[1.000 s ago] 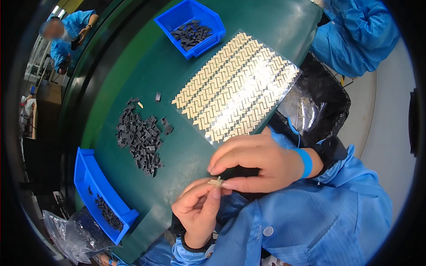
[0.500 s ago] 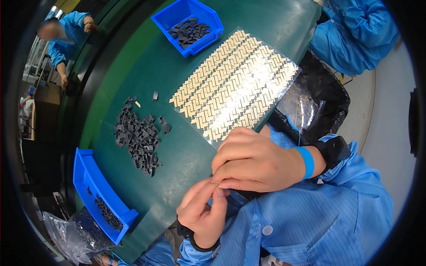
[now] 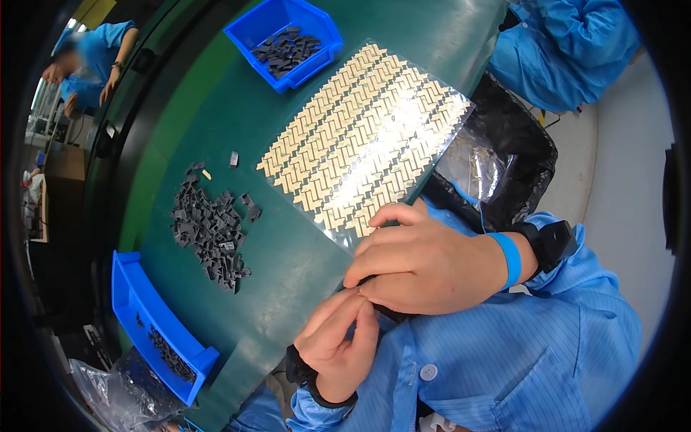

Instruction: Assembling small black components onto a gold patterned sheet on a factory assembly line.

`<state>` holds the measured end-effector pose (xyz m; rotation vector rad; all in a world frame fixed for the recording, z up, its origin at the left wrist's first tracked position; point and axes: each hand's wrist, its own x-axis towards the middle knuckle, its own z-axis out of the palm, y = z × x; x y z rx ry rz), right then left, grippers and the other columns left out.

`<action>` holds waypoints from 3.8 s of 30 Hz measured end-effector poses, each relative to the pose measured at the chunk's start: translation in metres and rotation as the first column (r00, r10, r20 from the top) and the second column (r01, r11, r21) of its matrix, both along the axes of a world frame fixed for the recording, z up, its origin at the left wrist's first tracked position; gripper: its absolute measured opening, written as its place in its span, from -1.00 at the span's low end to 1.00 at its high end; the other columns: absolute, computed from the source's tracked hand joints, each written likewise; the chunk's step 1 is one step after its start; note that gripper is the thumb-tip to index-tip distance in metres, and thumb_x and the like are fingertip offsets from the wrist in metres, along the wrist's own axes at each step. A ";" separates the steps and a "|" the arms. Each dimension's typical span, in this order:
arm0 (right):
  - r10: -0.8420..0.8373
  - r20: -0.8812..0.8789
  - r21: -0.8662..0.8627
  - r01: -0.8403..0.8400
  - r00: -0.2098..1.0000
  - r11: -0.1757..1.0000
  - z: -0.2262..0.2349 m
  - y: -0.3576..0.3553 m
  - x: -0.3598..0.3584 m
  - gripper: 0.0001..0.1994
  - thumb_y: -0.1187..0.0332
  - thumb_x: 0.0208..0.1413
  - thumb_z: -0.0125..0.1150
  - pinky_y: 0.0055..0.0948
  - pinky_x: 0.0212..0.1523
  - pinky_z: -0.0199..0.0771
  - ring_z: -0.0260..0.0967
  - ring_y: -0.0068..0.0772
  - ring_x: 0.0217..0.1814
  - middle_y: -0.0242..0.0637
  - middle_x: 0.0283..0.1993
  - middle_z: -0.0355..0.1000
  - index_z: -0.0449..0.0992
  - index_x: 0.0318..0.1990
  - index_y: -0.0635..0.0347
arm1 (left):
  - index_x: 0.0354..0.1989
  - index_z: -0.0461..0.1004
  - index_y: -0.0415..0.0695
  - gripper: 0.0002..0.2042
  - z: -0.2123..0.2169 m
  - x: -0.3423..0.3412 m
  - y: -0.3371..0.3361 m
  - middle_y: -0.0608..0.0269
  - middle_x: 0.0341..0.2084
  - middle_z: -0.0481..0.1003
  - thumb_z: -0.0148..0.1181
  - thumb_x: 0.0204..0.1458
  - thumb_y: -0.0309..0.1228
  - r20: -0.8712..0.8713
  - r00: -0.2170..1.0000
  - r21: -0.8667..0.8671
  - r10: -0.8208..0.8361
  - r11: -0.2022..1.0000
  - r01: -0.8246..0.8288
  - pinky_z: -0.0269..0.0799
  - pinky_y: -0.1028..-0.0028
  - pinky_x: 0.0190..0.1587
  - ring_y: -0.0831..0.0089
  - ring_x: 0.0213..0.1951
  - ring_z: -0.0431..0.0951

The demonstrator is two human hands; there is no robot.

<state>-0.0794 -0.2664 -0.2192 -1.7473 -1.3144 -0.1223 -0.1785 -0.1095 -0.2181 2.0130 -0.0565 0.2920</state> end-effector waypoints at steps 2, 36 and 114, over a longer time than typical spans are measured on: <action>-0.029 0.042 -0.018 0.030 0.999 0.999 -0.001 -0.001 0.000 -0.89 0.46 -0.19 0.24 -0.28 -0.14 0.26 0.37 -0.41 -0.23 -0.36 -0.22 0.42 0.46 -0.43 0.18 | -0.34 0.50 -0.39 -0.88 0.000 0.001 0.000 0.02 -0.42 0.52 0.15 -0.10 -0.71 0.002 1.000 0.017 -0.028 0.999 0.028 0.44 0.57 -0.46 0.45 -0.53 0.53; 0.055 -0.469 0.147 0.017 0.881 0.989 -0.009 0.008 -0.007 -0.92 0.46 0.00 0.22 -0.46 -0.39 0.29 0.32 -0.34 -0.38 -0.27 -0.37 0.37 0.45 -0.38 0.25 | -0.27 0.49 -0.42 -0.86 -0.008 0.000 -0.003 -0.06 -0.24 0.46 0.11 0.01 -0.61 -0.146 0.985 -0.680 0.097 0.713 -0.171 0.49 0.50 -0.24 0.40 -0.37 0.53; 0.216 -0.880 0.280 0.095 0.424 0.955 -0.011 0.026 0.015 -0.94 0.52 0.06 0.15 -0.56 -0.12 0.23 0.24 -0.57 -0.20 -0.33 -0.27 0.33 0.41 -0.35 0.30 | -0.42 0.52 -0.30 -0.88 -0.023 0.047 0.115 0.12 -0.51 0.43 0.25 -0.17 -0.56 0.188 0.949 0.747 0.253 0.591 -0.305 0.35 0.37 -0.35 0.21 -0.44 0.43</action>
